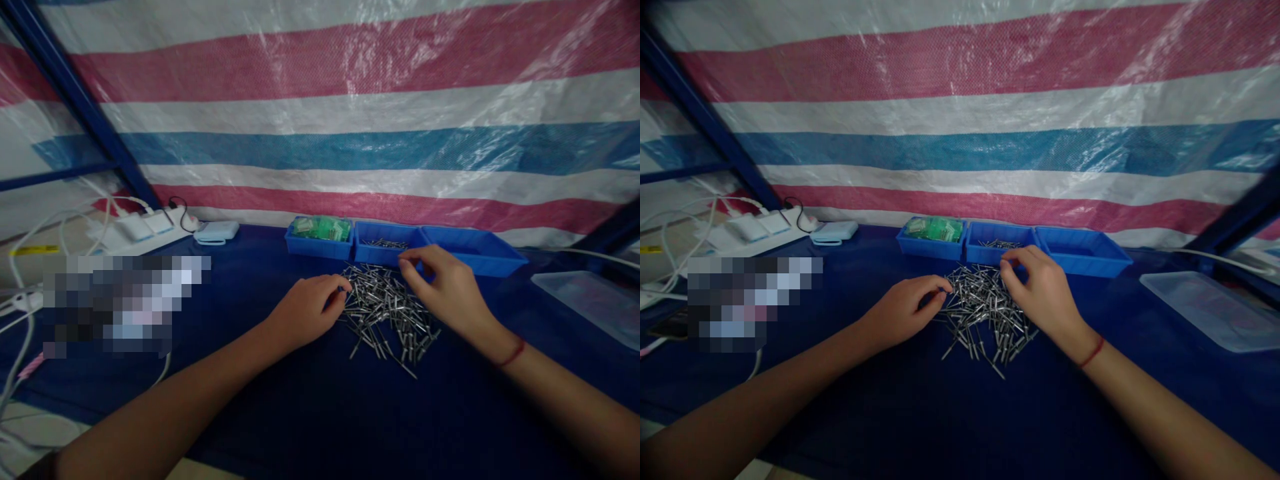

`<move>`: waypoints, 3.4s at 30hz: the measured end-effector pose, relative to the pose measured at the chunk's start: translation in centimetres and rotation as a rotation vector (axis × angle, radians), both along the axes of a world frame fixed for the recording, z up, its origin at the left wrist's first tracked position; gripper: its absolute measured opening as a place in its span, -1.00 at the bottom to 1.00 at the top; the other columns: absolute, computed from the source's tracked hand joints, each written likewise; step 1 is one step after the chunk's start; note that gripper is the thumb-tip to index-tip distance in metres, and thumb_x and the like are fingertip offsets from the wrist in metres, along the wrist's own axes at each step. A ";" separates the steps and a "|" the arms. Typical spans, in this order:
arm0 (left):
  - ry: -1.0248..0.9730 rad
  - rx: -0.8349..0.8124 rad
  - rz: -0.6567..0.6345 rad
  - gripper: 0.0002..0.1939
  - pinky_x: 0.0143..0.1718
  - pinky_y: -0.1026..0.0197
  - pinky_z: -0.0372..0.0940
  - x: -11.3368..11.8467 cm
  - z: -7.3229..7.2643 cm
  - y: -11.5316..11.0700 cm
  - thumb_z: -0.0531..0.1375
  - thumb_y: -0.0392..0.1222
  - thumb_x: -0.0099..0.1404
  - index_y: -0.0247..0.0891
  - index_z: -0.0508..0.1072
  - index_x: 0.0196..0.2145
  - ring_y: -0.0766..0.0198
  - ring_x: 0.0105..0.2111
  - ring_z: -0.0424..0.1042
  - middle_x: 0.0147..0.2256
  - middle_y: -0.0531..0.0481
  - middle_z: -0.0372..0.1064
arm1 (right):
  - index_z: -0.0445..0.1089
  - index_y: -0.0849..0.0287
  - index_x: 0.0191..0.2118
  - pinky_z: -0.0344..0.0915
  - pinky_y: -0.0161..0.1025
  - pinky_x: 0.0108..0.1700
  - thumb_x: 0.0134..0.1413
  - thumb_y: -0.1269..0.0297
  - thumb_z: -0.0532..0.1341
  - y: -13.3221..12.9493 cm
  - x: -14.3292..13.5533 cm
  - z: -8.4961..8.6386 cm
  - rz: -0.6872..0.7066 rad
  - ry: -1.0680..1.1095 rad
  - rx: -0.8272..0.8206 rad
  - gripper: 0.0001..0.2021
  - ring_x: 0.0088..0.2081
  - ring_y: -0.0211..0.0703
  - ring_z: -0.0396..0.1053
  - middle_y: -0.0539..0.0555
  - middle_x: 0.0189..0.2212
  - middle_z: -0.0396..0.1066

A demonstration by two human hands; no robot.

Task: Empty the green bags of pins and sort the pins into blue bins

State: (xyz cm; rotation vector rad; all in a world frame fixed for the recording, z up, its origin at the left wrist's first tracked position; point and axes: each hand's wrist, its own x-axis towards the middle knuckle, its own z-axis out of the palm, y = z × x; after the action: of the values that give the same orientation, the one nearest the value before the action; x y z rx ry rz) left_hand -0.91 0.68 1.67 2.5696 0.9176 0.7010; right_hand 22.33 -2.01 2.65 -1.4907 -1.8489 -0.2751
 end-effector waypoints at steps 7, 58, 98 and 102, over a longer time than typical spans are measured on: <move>0.076 0.072 -0.076 -0.73 -0.18 0.13 0.23 0.5 -0.3 -0.3 -0.04 -0.34 0.33 -0.18 0.43 -0.17 0.24 -0.24 0.33 -0.23 -0.03 0.30 | 0.40 0.17 -0.30 0.28 -0.23 -0.40 0.09 0.34 0.13 -1.2 -0.3 -1.0 0.105 0.111 -0.067 -0.89 -0.44 -0.20 0.35 0.05 -0.41 0.42; 0.339 0.188 -0.063 -0.80 -0.21 0.12 0.28 0.1 1.5 -2.1 0.09 -0.15 0.31 -0.19 0.51 -0.25 0.18 -0.24 0.33 -0.20 -0.05 0.31 | 0.35 0.16 -0.22 0.18 -0.16 -0.25 0.11 0.41 0.13 -6.2 -4.0 1.3 0.435 -0.125 -0.095 -0.88 -0.30 -0.17 0.38 0.05 -0.30 0.44; 0.338 0.024 0.075 -0.73 -0.32 0.13 0.30 0.7 0.7 -2.5 -0.05 -0.20 0.36 -0.27 0.43 -0.29 0.19 -0.35 0.41 -0.35 -0.02 0.35 | 0.37 0.19 -0.22 0.20 -0.17 -0.25 0.12 0.43 0.12 -6.1 -4.2 1.0 0.454 -0.130 -0.083 -0.87 -0.32 -0.20 0.39 0.04 -0.34 0.44; 0.281 0.006 0.111 -0.75 -0.25 0.10 0.30 0.8 0.5 -2.5 -0.06 -0.20 0.38 -0.30 0.39 -0.26 0.18 -0.32 0.39 -0.31 -0.04 0.32 | 0.38 0.19 -0.25 0.20 -0.15 -0.26 0.12 0.41 0.12 -6.0 -4.1 0.9 0.426 -0.117 -0.096 -0.88 -0.34 -0.18 0.39 0.04 -0.35 0.44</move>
State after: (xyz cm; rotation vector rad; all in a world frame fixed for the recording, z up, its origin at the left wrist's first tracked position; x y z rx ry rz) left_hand -0.12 -1.80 2.19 2.6833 1.1516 0.3747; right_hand 18.23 -7.97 3.58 -1.1215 -2.2440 -0.0699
